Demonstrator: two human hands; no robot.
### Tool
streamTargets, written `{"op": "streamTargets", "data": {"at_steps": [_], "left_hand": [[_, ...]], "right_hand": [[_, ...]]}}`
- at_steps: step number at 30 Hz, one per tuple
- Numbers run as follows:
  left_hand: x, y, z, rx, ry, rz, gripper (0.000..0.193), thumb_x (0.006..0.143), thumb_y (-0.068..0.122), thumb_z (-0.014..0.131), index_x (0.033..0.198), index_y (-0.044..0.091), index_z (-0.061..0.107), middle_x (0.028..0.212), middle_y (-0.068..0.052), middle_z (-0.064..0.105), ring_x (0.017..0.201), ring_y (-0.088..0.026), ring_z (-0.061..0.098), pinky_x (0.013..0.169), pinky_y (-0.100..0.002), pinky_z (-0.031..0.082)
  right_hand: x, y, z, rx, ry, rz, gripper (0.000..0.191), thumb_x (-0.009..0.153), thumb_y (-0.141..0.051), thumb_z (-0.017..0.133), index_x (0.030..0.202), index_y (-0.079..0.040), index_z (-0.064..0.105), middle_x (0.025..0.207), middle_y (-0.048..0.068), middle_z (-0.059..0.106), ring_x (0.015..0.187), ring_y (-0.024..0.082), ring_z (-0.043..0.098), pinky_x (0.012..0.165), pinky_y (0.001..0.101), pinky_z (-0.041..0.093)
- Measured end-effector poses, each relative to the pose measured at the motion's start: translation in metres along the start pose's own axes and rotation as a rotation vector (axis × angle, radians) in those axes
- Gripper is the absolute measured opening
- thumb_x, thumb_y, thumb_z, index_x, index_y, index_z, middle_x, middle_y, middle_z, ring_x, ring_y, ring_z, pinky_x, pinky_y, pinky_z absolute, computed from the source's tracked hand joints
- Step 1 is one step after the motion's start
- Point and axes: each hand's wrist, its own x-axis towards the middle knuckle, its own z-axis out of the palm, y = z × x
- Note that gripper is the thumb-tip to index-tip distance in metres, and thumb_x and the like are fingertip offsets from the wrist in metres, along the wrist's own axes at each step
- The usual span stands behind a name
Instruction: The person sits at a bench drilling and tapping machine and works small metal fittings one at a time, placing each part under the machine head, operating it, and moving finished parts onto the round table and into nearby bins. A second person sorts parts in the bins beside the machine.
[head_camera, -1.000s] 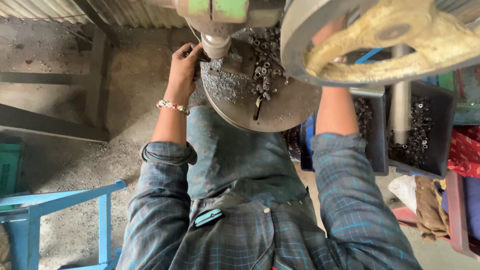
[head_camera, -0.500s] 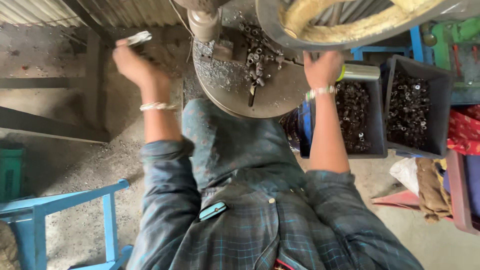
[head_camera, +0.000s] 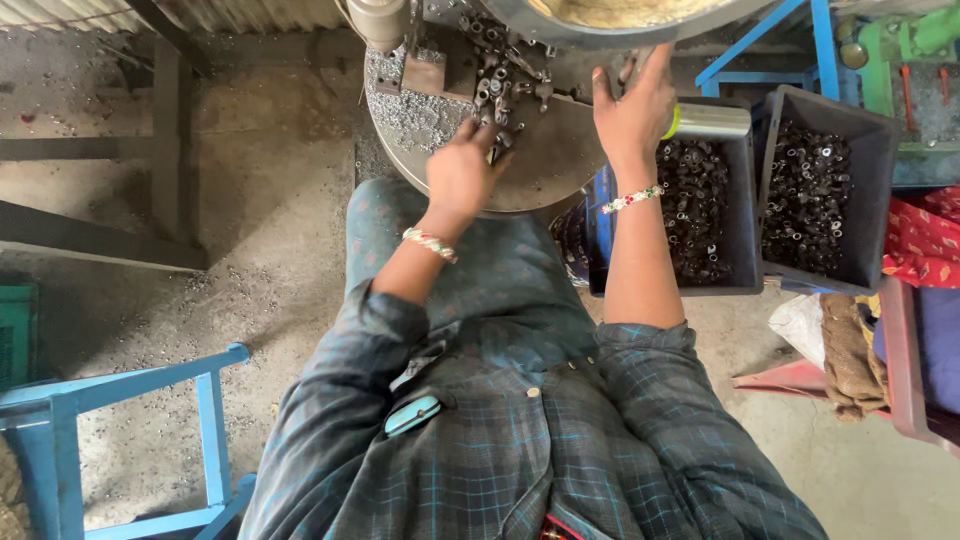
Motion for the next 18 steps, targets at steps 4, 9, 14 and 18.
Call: {"op": "streamTargets", "data": {"at_steps": [4, 9, 14, 18], "left_hand": [[0.010, 0.010, 0.031, 0.408, -0.271, 0.056, 0.016, 0.094, 0.016, 0.063, 0.105, 0.008, 0.072, 0.137, -0.012, 0.057, 0.094, -0.031, 0.070, 0.069, -0.044, 0.060], [0.004, 0.013, 0.042, 0.361, -0.231, 0.055, 0.019, 0.093, 0.017, 0.059, 0.108, 0.014, 0.071, 0.134, -0.019, 0.056, 0.091, -0.032, 0.070, 0.069, -0.045, 0.059], [-0.002, 0.008, 0.004, 0.259, -0.015, 0.027, 0.036, 0.090, 0.023, 0.067, 0.121, 0.006, 0.068, 0.119, -0.018, 0.066, 0.087, -0.031, 0.070, 0.070, -0.042, 0.058], [-0.003, -0.020, -0.051, -0.495, 0.250, -0.544, 0.028, 0.095, 0.028, 0.074, 0.111, 0.006, 0.075, 0.084, -0.008, 0.069, 0.059, -0.015, 0.064, 0.055, -0.030, 0.050]], "right_hand": [[-0.001, 0.004, 0.003, 0.014, -0.037, 0.020, 0.084, 0.090, -0.017, 0.089, 0.148, 0.001, 0.032, 0.094, 0.008, 0.068, 0.083, 0.029, 0.070, 0.072, 0.0406, 0.054], [0.000, 0.004, 0.004, 0.046, -0.050, 0.036, 0.072, 0.092, -0.017, 0.090, 0.139, -0.001, 0.038, 0.097, 0.008, 0.066, 0.084, 0.027, 0.069, 0.075, 0.0403, 0.054], [0.002, -0.003, 0.000, 0.084, -0.011, 0.003, 0.076, 0.088, -0.013, 0.089, 0.141, 0.003, 0.036, 0.101, 0.009, 0.068, 0.084, 0.026, 0.070, 0.075, 0.0389, 0.056], [0.004, -0.012, -0.005, 0.039, -0.023, 0.041, 0.070, 0.086, -0.012, 0.089, 0.136, 0.000, 0.042, 0.092, 0.009, 0.066, 0.082, 0.030, 0.069, 0.073, 0.0423, 0.054]]}}
